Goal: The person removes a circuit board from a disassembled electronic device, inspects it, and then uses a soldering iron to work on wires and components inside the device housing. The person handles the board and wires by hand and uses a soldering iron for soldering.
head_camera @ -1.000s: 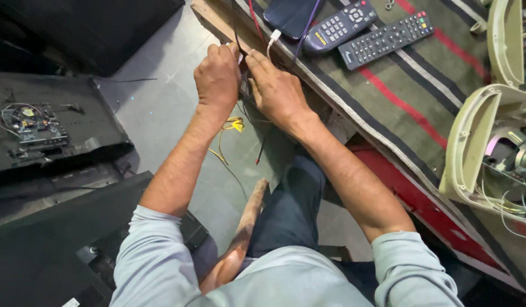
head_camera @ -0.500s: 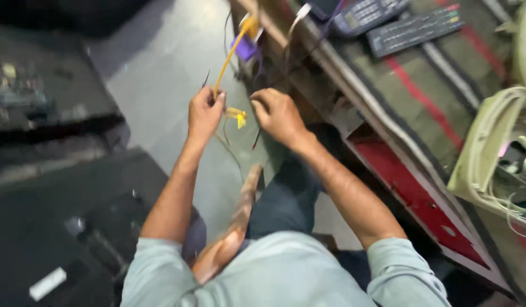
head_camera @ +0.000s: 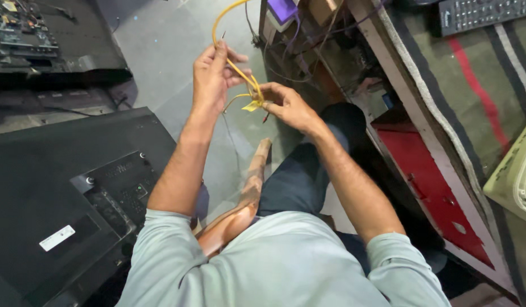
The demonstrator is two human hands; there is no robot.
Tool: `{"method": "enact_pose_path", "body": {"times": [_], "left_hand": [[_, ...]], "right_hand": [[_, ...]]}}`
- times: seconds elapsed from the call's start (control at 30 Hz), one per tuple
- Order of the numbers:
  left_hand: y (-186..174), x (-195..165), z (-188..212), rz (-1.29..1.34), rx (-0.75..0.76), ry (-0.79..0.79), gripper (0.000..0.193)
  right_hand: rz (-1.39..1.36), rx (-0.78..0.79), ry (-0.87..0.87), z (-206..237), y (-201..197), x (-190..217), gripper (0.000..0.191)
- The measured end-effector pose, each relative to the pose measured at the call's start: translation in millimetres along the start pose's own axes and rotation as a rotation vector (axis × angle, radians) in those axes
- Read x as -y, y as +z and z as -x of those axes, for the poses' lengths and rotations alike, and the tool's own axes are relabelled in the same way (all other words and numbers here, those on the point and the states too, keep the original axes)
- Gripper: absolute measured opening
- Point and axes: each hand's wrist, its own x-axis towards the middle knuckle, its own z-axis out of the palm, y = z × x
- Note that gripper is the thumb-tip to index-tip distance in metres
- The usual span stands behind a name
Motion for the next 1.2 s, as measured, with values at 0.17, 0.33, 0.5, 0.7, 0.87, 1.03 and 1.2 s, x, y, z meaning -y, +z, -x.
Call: {"method": "enact_pose_path", "body": {"times": [0.17, 0.33, 0.5, 0.7, 0.87, 1.03, 1.2], "left_hand": [[3, -18, 0, 0.059, 0.024, 0.033, 0.037], [4, -31, -1, 0.083, 0.021, 0.030, 0.038], [18, -59, 12, -0.278, -0.225, 0.206, 0.027], [53, -98, 79, -1.215, -0.192, 1.060, 0.034], [68, -102, 109, -0.829, -0.169, 0.803, 0.016], [59, -97, 112, -0.413, 0.063, 0.448, 0.012], [54, -96, 107, -0.306, 0.155, 0.218, 0.016]], "right_hand": [[-0.069, -0.034, -0.041, 3, 5, 3, 0.037], [0.145, -0.126, -0.149, 7, 9, 19, 0.024], [0.303, -0.278, -0.249, 25, 21, 59, 0.023], [0.542, -0.342, -0.502, 40, 23, 106, 0.022], [0.279, -0.349, -0.453, 39, 30, 127, 0.023], [0.248, -0.294, -0.463, 41, 47, 140, 0.029], [0.332, -0.251, -0.494, 42, 56, 157, 0.024]]}}
